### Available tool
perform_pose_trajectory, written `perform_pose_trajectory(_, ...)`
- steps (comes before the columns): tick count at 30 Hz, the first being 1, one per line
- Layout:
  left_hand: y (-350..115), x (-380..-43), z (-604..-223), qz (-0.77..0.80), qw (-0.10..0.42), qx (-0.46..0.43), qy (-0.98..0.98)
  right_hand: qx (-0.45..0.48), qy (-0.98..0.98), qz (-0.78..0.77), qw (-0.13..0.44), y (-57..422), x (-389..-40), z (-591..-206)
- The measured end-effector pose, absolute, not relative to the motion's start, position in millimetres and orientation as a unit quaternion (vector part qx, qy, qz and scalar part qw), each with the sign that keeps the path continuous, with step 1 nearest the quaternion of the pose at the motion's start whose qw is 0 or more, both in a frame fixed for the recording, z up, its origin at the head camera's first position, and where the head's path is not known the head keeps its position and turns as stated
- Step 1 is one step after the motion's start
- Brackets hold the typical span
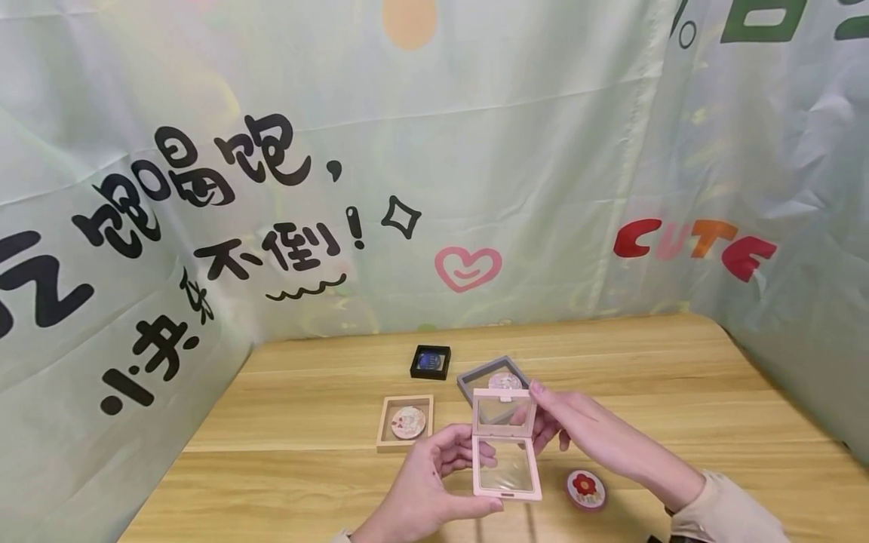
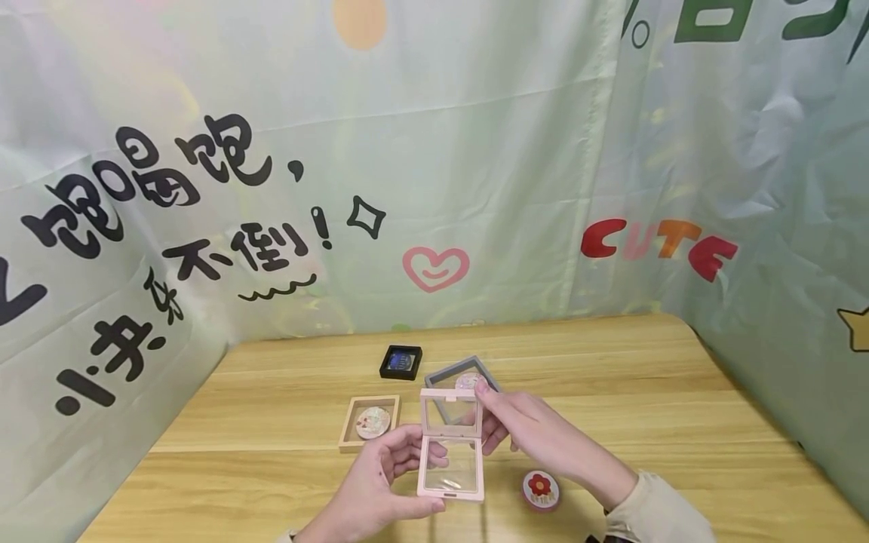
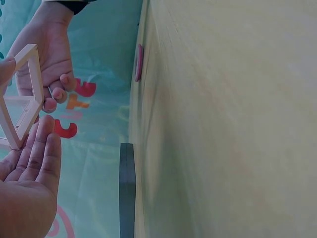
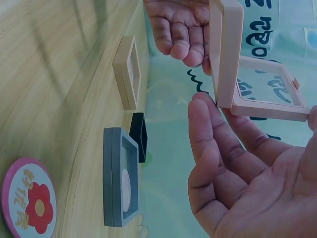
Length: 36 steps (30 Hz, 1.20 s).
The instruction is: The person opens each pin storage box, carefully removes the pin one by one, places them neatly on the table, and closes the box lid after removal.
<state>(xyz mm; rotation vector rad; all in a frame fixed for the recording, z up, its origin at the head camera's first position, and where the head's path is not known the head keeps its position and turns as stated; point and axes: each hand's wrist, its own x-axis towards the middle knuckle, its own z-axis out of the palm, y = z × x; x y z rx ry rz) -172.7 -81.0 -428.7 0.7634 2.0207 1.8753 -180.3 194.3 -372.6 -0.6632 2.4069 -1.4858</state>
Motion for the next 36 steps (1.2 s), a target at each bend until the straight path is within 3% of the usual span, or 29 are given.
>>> perform_pose_trajectory(8,-81.0,-172.4,-426.0,0.645,0.130,0.275,0.701,-0.240,0.811,-0.521,0.119,195.8,-179.5,-370.3)
perform_pose_trajectory(36,-89.1,-177.2,-422.2,0.641,0.113,0.264,0.711,-0.303,0.802,-0.513,0.040,193.3,-173.3,-374.6)
